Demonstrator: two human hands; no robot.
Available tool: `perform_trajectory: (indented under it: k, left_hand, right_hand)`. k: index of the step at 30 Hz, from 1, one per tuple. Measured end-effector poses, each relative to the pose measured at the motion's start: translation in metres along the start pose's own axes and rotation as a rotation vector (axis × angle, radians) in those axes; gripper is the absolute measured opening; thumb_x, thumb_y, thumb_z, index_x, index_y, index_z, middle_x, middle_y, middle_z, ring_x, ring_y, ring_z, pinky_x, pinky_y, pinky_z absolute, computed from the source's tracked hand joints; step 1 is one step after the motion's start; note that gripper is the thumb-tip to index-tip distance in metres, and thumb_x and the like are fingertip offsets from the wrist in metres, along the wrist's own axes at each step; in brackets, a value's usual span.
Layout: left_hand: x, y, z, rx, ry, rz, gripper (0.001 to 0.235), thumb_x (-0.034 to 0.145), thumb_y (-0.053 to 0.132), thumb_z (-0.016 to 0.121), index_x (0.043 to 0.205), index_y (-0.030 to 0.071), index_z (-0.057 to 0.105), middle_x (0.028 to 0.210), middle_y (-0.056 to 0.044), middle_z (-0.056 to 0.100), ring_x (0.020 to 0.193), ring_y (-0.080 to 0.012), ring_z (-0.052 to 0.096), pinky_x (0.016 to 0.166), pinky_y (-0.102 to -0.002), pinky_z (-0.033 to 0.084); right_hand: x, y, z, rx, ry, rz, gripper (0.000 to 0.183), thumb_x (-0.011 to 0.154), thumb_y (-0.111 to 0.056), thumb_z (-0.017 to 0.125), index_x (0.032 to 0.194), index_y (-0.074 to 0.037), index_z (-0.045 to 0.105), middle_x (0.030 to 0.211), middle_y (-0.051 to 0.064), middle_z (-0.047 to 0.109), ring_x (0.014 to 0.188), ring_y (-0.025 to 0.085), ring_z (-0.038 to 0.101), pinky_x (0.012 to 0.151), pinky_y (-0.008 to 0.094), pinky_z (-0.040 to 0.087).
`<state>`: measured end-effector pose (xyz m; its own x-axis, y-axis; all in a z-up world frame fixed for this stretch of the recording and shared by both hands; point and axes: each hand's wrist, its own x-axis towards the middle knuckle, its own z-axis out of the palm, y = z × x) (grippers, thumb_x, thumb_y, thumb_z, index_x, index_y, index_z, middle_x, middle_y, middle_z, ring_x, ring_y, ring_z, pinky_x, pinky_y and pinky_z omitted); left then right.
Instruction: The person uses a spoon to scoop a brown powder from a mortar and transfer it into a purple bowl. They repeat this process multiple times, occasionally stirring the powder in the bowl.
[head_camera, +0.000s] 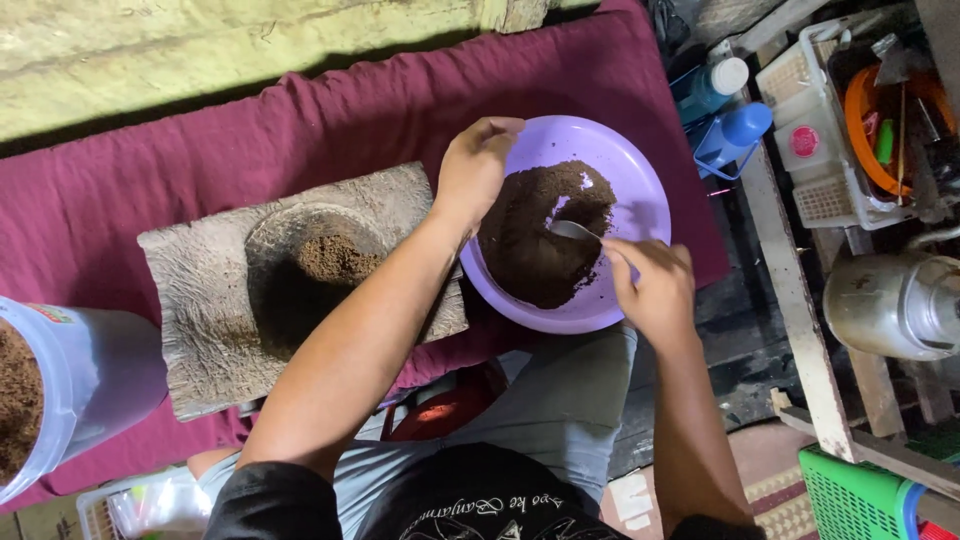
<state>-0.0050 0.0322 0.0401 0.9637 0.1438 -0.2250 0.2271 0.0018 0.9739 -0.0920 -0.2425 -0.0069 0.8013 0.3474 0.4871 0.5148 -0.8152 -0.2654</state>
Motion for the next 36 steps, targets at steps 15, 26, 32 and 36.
perform_trajectory:
  k: [15, 26, 32, 36]
  left_hand:
    - [0.000, 0.010, -0.011, 0.288, -0.003, 0.198, 0.030, 0.090, 0.021, 0.052, 0.097, 0.018, 0.080, 0.076, -0.012, 0.073, 0.073, -0.0326, 0.073, 0.072, -0.042, 0.057]
    - [-0.012, 0.029, -0.017, 0.547, -0.015, 0.317, 0.026, 0.092, 0.017, 0.050, 0.096, 0.015, 0.075, 0.057, -0.009, 0.065, 0.061, -0.0328, 0.072, 0.066, -0.046, 0.059]
    - [-0.010, 0.026, -0.016, 0.612, -0.021, 0.301, 0.025, 0.093, 0.021, 0.050, 0.097, 0.016, 0.074, 0.061, -0.011, 0.068, 0.067, -0.0395, 0.074, 0.068, -0.050, 0.059]
    - [-0.009, 0.018, -0.010, 0.637, 0.006, 0.338, 0.023, 0.091, 0.021, 0.050, 0.095, 0.018, 0.073, 0.061, -0.008, 0.068, 0.066, -0.0400, 0.074, 0.067, -0.051, 0.059]
  right_hand:
    - [0.023, 0.035, 0.032, 0.068, 0.105, 0.135, 0.012, 0.099, -0.007, 0.067, 0.100, -0.014, 0.078, 0.082, 0.005, 0.075, 0.079, 0.031, 0.072, 0.078, 0.042, 0.055]
    - [0.073, -0.001, 0.050, 0.643, -0.304, 0.198, 0.033, 0.098, 0.004, 0.053, 0.115, -0.013, 0.077, 0.093, 0.012, 0.078, 0.080, 0.029, 0.074, 0.082, 0.043, 0.058]
    - [0.045, 0.002, -0.008, 0.521, -0.399, 0.168, 0.016, 0.098, -0.012, 0.066, 0.106, -0.009, 0.079, 0.093, 0.014, 0.079, 0.094, 0.036, 0.074, 0.090, 0.047, 0.056]
    - [0.001, 0.043, -0.014, 0.211, -0.160, 0.172, 0.015, 0.100, -0.016, 0.071, 0.108, -0.024, 0.080, 0.086, -0.003, 0.075, 0.084, 0.020, 0.071, 0.084, 0.033, 0.056]
